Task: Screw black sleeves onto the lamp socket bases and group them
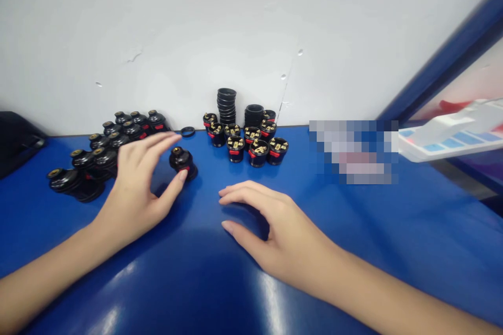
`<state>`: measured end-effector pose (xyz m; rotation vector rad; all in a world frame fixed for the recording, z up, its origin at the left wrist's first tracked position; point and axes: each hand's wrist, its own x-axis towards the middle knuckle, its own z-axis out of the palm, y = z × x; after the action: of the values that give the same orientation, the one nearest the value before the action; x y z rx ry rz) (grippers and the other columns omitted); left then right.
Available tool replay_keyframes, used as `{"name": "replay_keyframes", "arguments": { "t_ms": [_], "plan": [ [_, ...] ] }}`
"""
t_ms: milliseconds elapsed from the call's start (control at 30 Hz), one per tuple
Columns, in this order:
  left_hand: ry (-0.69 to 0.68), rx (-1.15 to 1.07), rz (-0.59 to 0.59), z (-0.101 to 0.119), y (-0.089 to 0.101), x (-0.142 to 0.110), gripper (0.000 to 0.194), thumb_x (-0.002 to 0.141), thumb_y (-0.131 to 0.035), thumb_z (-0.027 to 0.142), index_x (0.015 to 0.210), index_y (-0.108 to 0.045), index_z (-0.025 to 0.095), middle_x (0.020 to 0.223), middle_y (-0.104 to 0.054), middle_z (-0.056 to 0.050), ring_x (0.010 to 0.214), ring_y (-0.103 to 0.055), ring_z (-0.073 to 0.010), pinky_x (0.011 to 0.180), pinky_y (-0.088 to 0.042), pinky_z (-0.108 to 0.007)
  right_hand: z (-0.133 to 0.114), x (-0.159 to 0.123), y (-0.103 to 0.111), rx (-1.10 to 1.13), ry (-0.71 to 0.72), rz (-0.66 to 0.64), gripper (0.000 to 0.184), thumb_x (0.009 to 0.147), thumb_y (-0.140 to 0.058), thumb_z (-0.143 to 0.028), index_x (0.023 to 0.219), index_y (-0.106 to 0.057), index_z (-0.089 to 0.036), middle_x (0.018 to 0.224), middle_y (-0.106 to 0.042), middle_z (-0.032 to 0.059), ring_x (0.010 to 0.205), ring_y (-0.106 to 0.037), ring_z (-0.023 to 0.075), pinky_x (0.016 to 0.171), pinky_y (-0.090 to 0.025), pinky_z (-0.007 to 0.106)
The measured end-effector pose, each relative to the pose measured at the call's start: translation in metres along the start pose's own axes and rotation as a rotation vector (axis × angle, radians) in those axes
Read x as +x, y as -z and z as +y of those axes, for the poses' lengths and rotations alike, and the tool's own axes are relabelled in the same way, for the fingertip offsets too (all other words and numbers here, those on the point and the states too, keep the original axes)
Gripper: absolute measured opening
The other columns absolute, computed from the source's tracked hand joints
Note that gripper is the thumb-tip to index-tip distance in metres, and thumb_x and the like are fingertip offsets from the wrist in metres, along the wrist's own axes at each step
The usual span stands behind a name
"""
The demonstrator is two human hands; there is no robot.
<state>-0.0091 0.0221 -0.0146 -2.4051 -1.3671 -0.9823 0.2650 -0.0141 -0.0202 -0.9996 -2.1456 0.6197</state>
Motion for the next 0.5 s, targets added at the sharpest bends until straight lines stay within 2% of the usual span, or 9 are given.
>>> {"name": "replay_keyframes", "arguments": {
  "t_ms": [100, 167, 300, 400, 500],
  "plan": [
    [0.021, 0.103, 0.057, -0.0016, 0.0026, 0.0013, 0.052, 0.103, -0.069, 0.027, 0.152, -0.056, 0.015, 0.157, -0.055, -0.022, 0.143, -0.049, -0.044, 0.119, -0.044, -0.066, 0.0002, -0.0005, 0.0, -0.003, -0.001, -0.004, 0.021, 0.102, -0.073, -0.021, 0.122, -0.077, -0.026, 0.128, -0.084, 0.0049, 0.122, -0.08, 0.0196, 0.11, -0.062, 0.03],
    [-0.076, 0.11, -0.002, -0.0013, 0.0038, 0.001, 0.044, 0.103, -0.068, 0.025, 0.146, -0.061, 0.016, 0.151, -0.06, -0.021, 0.135, -0.053, -0.0415, 0.114, -0.048, -0.064, 0.0001, -0.0004, -0.0001, -0.005, 0.001, -0.01, 0.021, 0.102, -0.073, -0.021, 0.122, -0.077, -0.026, 0.128, -0.084, 0.0046, 0.122, -0.079, 0.0193, 0.11, -0.062, 0.03],
    [-0.253, 0.039, -0.197, -0.0028, 0.0028, -0.0007, 0.033, 0.107, -0.06, 0.023, 0.139, -0.066, 0.015, 0.14, -0.068, -0.018, 0.124, -0.061, -0.0352, 0.107, -0.056, -0.058, -0.0006, -0.0001, 0.0, -0.002, -0.004, -0.021, 0.019, 0.102, -0.073, -0.023, 0.121, -0.077, -0.026, 0.127, -0.084, 0.0045, 0.121, -0.08, 0.0197, 0.109, -0.063, 0.031],
    [-0.229, 0.011, -0.277, -0.0062, -0.0003, -0.0021, 0.036, 0.11, -0.056, 0.031, 0.14, -0.066, 0.015, 0.148, -0.066, -0.019, 0.136, -0.059, -0.0378, 0.112, -0.055, -0.062, -0.0013, 0.0, 0.0008, -0.002, -0.006, -0.028, 0.019, 0.102, -0.073, -0.023, 0.12, -0.077, -0.027, 0.127, -0.084, 0.0048, 0.122, -0.08, 0.0205, 0.109, -0.063, 0.032],
    [-0.162, 0.048, -0.298, -0.0093, -0.0033, -0.0038, 0.043, 0.11, -0.055, 0.039, 0.144, -0.066, 0.016, 0.158, -0.06, -0.022, 0.15, -0.051, -0.0423, 0.121, -0.047, -0.068, -0.0018, 0.0002, 0.0015, 0.0, -0.003, -0.03, 0.018, 0.102, -0.073, -0.022, 0.119, -0.078, -0.027, 0.127, -0.084, 0.0051, 0.122, -0.08, 0.0211, 0.109, -0.063, 0.033]
  ]
}}
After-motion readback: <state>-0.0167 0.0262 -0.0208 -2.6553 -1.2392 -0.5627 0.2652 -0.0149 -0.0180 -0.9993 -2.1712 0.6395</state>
